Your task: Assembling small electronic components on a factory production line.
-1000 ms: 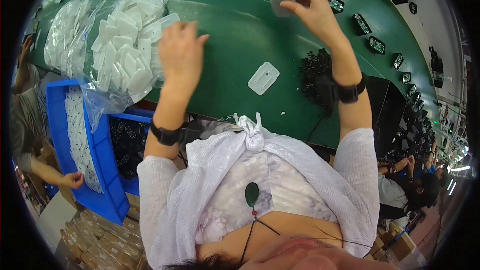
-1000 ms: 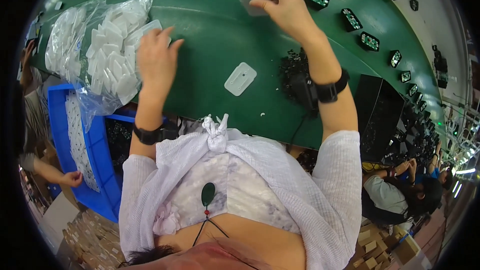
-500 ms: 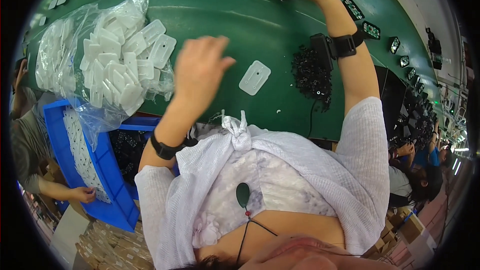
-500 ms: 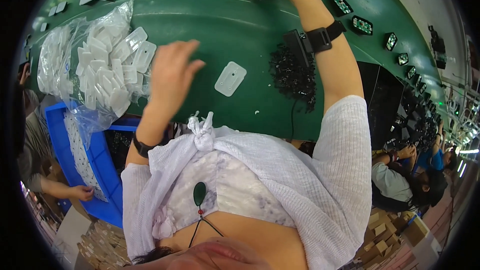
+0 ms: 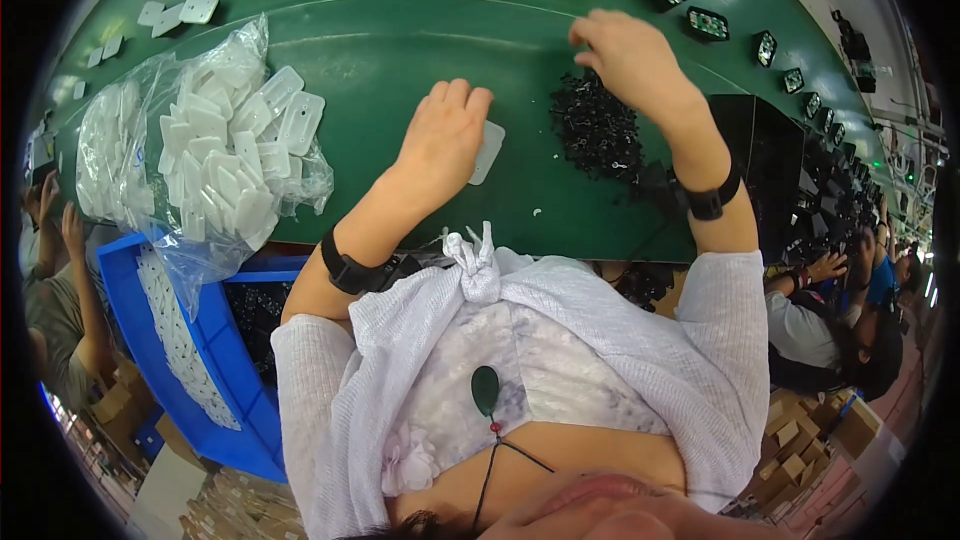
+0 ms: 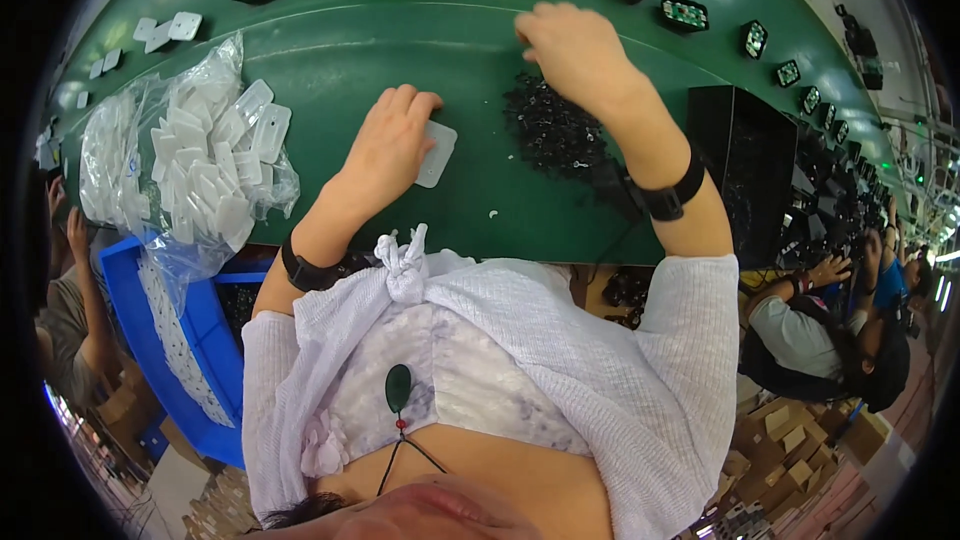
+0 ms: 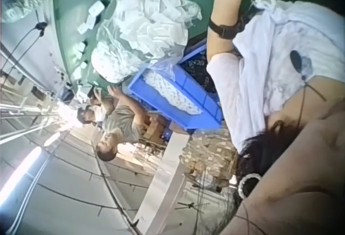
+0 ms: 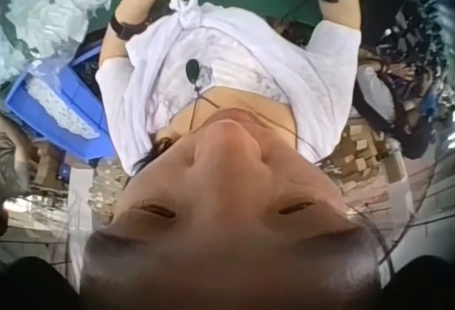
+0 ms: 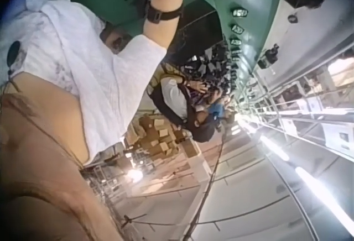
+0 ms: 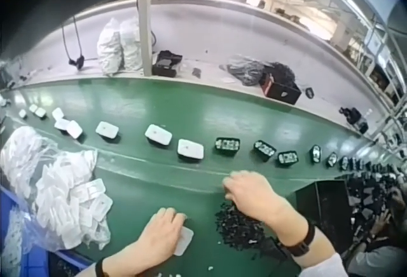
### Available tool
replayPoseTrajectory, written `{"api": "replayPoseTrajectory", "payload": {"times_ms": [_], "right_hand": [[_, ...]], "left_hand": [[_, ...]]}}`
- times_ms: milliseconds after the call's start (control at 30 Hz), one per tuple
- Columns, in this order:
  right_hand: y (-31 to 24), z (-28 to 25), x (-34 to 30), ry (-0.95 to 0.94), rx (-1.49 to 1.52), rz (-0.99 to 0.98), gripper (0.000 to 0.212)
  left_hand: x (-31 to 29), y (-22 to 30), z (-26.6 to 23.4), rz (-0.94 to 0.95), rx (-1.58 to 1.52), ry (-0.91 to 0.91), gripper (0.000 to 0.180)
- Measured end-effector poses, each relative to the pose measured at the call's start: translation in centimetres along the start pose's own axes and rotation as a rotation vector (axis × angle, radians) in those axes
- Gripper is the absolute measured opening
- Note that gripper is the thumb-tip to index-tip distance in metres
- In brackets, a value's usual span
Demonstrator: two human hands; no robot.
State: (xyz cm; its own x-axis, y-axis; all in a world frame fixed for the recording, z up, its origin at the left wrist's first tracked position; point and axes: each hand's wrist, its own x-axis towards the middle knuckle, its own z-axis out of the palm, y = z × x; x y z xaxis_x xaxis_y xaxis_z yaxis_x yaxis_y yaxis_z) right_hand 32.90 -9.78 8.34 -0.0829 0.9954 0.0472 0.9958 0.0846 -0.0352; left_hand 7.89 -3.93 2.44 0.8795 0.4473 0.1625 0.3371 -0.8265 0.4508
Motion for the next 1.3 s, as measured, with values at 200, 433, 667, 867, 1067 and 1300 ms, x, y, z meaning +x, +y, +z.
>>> {"api": "replayPoseTrajectory", "payload": {"times_ms": [200,433,667,867,1067,1300], "right_hand": [[0.8,3.0,-3.1,0.074,0.122,0.278,0.018],[0.7,4.3,-3.9,0.121,0.22,0.202,0.013],[0.2,3.8,-4.3,0.201,0.308,0.222,0.012],[-2.8,1.8,-3.1,0.23,0.695,0.194,0.016],[-7.1,0.3,-1.9,0.169,1.521,0.354,0.01],[-9.7,0.3,-1.2,0.119,1.666,0.423,0.011]], "left_hand": [[-1.0,-0.4,-2.1,-0.067,-0.107,-0.069,0.029],[-2.3,0.3,-4.4,-0.346,-0.457,-0.052,0.03],[-2.7,0.1,-3.5,-0.46,-0.714,0.125,0.009],[-1.8,-0.3,-2.4,-0.306,-0.688,0.303,0.006],[-0.8,0.7,-2.9,-0.291,-0.761,0.363,0.012],[-0.4,1.6,-3.5,-0.182,-0.691,0.482,0.011]]}}
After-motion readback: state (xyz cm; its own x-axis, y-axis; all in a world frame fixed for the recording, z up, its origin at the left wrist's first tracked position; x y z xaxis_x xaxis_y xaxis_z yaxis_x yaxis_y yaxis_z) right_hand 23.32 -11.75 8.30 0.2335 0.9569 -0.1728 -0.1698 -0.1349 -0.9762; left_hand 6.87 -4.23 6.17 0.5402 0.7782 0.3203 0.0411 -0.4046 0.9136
